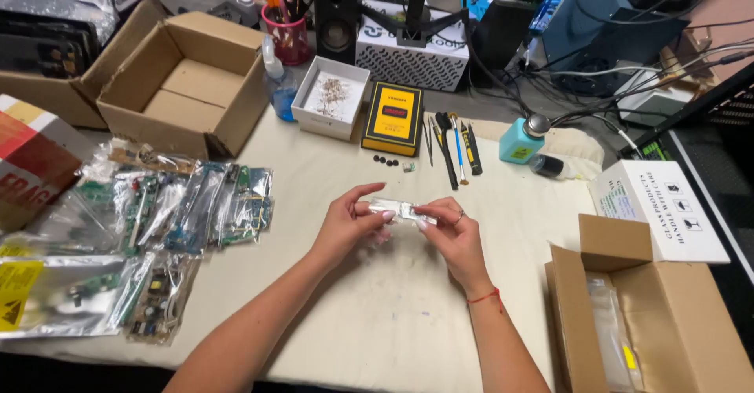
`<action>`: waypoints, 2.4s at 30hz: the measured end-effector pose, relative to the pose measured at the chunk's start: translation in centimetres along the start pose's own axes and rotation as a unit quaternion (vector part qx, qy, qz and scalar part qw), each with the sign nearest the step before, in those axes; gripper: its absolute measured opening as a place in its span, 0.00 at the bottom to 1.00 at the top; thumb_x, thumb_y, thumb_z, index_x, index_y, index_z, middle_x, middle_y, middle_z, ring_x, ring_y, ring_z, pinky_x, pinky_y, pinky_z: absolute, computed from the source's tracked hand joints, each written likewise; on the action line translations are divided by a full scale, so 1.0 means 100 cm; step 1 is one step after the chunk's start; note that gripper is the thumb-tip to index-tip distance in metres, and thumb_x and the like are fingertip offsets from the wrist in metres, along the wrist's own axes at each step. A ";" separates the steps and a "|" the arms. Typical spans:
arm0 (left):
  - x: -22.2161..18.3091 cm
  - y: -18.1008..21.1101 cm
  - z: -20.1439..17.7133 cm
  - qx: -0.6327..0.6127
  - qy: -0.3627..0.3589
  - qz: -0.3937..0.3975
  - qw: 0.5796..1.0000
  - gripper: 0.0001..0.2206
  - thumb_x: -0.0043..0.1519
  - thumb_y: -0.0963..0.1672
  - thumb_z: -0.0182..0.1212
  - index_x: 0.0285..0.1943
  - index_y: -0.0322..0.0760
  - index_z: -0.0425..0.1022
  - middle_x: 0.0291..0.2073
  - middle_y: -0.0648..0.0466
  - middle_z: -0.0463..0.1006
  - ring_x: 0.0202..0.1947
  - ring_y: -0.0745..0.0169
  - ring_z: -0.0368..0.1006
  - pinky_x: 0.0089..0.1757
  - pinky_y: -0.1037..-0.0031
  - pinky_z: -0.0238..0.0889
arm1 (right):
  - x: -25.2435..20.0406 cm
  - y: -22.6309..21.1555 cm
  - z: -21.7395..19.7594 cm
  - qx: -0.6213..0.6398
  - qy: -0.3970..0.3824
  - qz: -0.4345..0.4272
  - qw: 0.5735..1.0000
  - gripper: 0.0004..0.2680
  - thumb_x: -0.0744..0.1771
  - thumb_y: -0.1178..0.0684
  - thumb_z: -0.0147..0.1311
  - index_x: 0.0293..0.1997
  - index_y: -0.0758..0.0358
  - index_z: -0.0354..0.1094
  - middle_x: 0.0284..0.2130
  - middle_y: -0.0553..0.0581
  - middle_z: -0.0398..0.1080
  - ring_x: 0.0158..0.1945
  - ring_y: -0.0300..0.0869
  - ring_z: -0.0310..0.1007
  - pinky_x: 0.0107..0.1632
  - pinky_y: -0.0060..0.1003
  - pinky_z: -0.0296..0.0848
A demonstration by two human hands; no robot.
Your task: The person organizes various electronic components by removing items from a shipping box and placing them onto a workbench, then picking up several small circuit boards in static-shielding bags and placing them into a small cardboard box.
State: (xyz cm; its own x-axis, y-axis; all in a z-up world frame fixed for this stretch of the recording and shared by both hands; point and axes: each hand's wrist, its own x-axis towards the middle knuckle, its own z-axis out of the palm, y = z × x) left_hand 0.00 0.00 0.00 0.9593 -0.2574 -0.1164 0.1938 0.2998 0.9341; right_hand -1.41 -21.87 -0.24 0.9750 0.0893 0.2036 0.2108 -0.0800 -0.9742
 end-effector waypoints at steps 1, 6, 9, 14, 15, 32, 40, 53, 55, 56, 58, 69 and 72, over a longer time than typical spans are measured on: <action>-0.005 0.000 0.002 -0.003 0.003 -0.006 1.000 0.30 0.58 0.38 0.70 0.70 0.25 0.63 0.34 0.39 0.84 0.27 0.53 0.83 0.31 0.70 0.82 | -0.003 0.002 0.001 0.000 -0.002 0.007 1.000 0.10 0.65 0.58 0.61 0.50 0.69 0.78 0.40 0.59 0.71 0.42 0.41 0.72 0.50 0.38 0.77; 0.003 -0.008 -0.002 -0.018 -0.005 -0.019 1.000 0.12 0.60 0.40 0.69 0.49 0.24 0.78 0.30 0.43 0.84 0.27 0.59 0.82 0.31 0.74 0.80 | 0.000 0.017 0.005 0.059 0.053 0.020 0.997 0.18 0.64 0.64 0.62 0.61 0.67 0.68 0.38 0.53 0.68 0.41 0.36 0.72 0.52 0.32 0.78; 0.007 -0.014 -0.004 0.018 0.001 -0.006 1.000 0.08 0.60 0.40 0.69 0.44 0.27 0.79 0.27 0.45 0.83 0.25 0.63 0.80 0.30 0.77 0.77 | 0.001 0.008 0.005 0.049 0.061 0.044 0.996 0.10 0.64 0.62 0.64 0.49 0.69 0.75 0.34 0.56 0.71 0.35 0.37 0.73 0.47 0.34 0.78; 0.014 -0.020 -0.011 0.008 -0.014 0.002 1.000 0.08 0.62 0.42 0.67 0.46 0.29 0.80 0.28 0.47 0.83 0.27 0.65 0.79 0.32 0.77 0.76 | 0.002 0.027 -0.001 0.133 0.067 0.068 0.987 0.08 0.65 0.62 0.61 0.47 0.69 0.75 0.29 0.58 0.71 0.31 0.39 0.74 0.40 0.34 0.79; 0.020 -0.030 -0.018 -0.006 -0.035 0.016 0.999 0.10 0.64 0.42 0.66 0.50 0.28 0.79 0.31 0.43 0.84 0.27 0.61 0.81 0.33 0.72 0.79 | 0.002 0.028 0.000 0.166 0.066 0.075 0.981 0.07 0.66 0.62 0.60 0.47 0.70 0.75 0.29 0.59 0.72 0.30 0.39 0.74 0.38 0.34 0.80; 0.017 -0.021 -0.021 -0.012 -0.022 0.062 0.998 0.12 0.62 0.41 0.59 0.48 0.24 0.82 0.34 0.40 0.83 0.31 0.56 0.81 0.38 0.64 0.79 | 0.002 0.041 0.000 0.263 0.036 0.059 0.962 0.09 0.66 0.57 0.55 0.48 0.72 0.74 0.31 0.64 0.76 0.31 0.44 0.77 0.40 0.38 0.80; 0.007 -0.010 -0.006 0.028 0.025 0.095 0.995 0.24 0.53 0.37 0.74 0.60 0.32 0.77 0.33 0.51 0.83 0.32 0.72 0.80 0.37 0.80 0.79 | 0.000 0.013 0.010 0.173 0.048 0.030 0.983 0.18 0.64 0.62 0.62 0.61 0.72 0.67 0.32 0.55 0.72 0.32 0.36 0.76 0.43 0.31 0.79; 0.016 -0.011 -0.020 -0.018 -0.003 0.040 0.999 0.10 0.61 0.35 0.58 0.50 0.25 0.81 0.42 0.39 0.82 0.42 0.51 0.81 0.47 0.61 0.80 | 0.004 0.026 0.003 0.231 0.070 0.043 0.969 0.04 0.67 0.61 0.50 0.41 0.69 0.70 0.27 0.67 0.76 0.30 0.46 0.81 0.39 0.39 0.84; 0.019 -0.017 -0.021 -0.046 -0.012 0.023 0.999 0.12 0.63 0.35 0.54 0.52 0.23 0.79 0.44 0.36 0.81 0.43 0.46 0.81 0.48 0.59 0.80 | 0.002 0.025 0.002 0.222 0.065 0.039 0.972 0.05 0.67 0.59 0.49 0.41 0.69 0.70 0.28 0.69 0.76 0.31 0.47 0.81 0.42 0.40 0.83; 0.021 -0.019 -0.020 -0.066 -0.014 0.014 0.998 0.13 0.63 0.36 0.52 0.53 0.22 0.78 0.45 0.35 0.80 0.44 0.45 0.81 0.49 0.58 0.79 | 0.002 0.027 0.001 0.209 0.073 0.032 0.975 0.05 0.67 0.58 0.53 0.42 0.69 0.70 0.29 0.69 0.76 0.31 0.47 0.81 0.43 0.39 0.83; 0.020 -0.020 -0.022 -0.077 -0.011 0.004 0.997 0.15 0.63 0.37 0.49 0.54 0.21 0.77 0.47 0.33 0.80 0.45 0.44 0.81 0.50 0.57 0.79 | -0.001 0.025 0.006 0.204 0.078 0.023 0.975 0.06 0.67 0.57 0.58 0.43 0.70 0.69 0.30 0.69 0.77 0.32 0.47 0.81 0.44 0.39 0.82; 0.000 0.000 -0.007 0.030 0.057 0.113 0.991 0.22 0.55 0.37 0.74 0.60 0.31 0.76 0.35 0.44 0.81 0.34 0.60 0.82 0.43 0.70 0.81 | -0.001 0.017 0.017 0.113 0.063 0.031 0.991 0.12 0.65 0.62 0.64 0.51 0.68 0.67 0.32 0.62 0.77 0.31 0.39 0.79 0.44 0.32 0.80; -0.010 0.000 -0.015 0.032 0.080 0.113 0.990 0.21 0.54 0.37 0.75 0.57 0.29 0.77 0.35 0.43 0.83 0.33 0.62 0.82 0.41 0.73 0.81 | -0.003 0.017 0.025 0.113 0.046 0.040 0.992 0.11 0.65 0.62 0.64 0.48 0.67 0.67 0.32 0.62 0.78 0.32 0.40 0.80 0.44 0.33 0.79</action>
State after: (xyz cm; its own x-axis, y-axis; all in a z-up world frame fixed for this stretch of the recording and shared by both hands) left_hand -0.60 1.66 -0.40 0.9980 -0.0399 0.0499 -0.0372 0.2733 0.9612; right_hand -1.54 -19.50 -2.22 0.9924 0.0002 0.1227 0.1214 0.1421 -0.9824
